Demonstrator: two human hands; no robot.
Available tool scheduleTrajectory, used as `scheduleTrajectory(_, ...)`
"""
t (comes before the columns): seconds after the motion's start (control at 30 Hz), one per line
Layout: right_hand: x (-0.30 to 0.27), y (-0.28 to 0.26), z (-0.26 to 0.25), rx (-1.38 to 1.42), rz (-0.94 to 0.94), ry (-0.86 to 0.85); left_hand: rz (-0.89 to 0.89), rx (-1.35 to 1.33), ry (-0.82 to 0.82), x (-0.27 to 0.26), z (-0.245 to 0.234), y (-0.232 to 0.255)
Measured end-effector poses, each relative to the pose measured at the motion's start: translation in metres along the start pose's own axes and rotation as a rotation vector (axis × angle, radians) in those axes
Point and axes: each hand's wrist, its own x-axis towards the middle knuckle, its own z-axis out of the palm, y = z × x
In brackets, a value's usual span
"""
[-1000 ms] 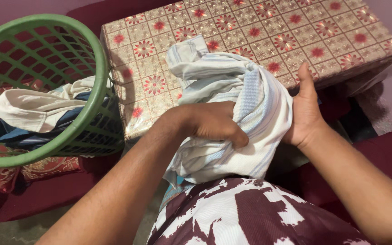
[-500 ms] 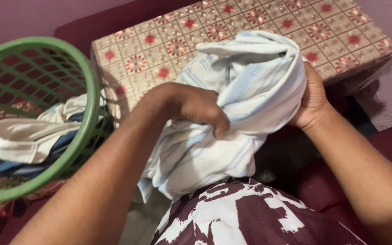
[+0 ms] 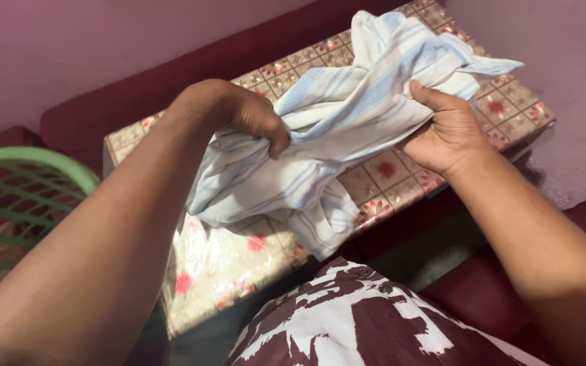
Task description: The person takes a striped shirt from a laundry basket, lays it on a table, smooths it out, and folds it neatly. The person then buttons the shirt and smooths it again before folding it into a compact rectangle.
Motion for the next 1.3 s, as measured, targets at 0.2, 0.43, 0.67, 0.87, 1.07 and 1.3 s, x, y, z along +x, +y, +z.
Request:
scheduleTrajectory(0.2, 0.029, -0.011, -0.019, 0.022, -0.038, 0.097, 0.084, 0.153, -0.051, 0.056, -0.020, 0.007)
scheduleTrajectory(0.43, 0.037, -0.023, -0.037, -0.023, -0.062, 0.131, 0.209, 0.180, 0.043, 0.093, -0.015, 0.014)
scheduleTrajectory(0.67, 0.052, -0.034, -0.045, -0.109, -0.008, 0.187, 0.356, 0.061, 0.209, 0.122, -0.005, 0.012)
scheduleTrajectory(0.87, 0.079, -0.059, -0.071, -0.272, -0.036, 0.144, 0.343, 0.121, 0.433, 0.147, 0.006, 0.021)
scheduleTrajectory(1.07, 0.090, -0.095, -0.084, -0.764, -0.261, 0.170, 0.168, 0.041, 0.816, 0.160, 0.039, 0.040)
scheduleTrajectory(1.3, 0.112, -0.141, -0.145, -1.272, -0.302, 0.235, 0.038, -0.091, 1.225, 0.164, 0.095, 0.051)
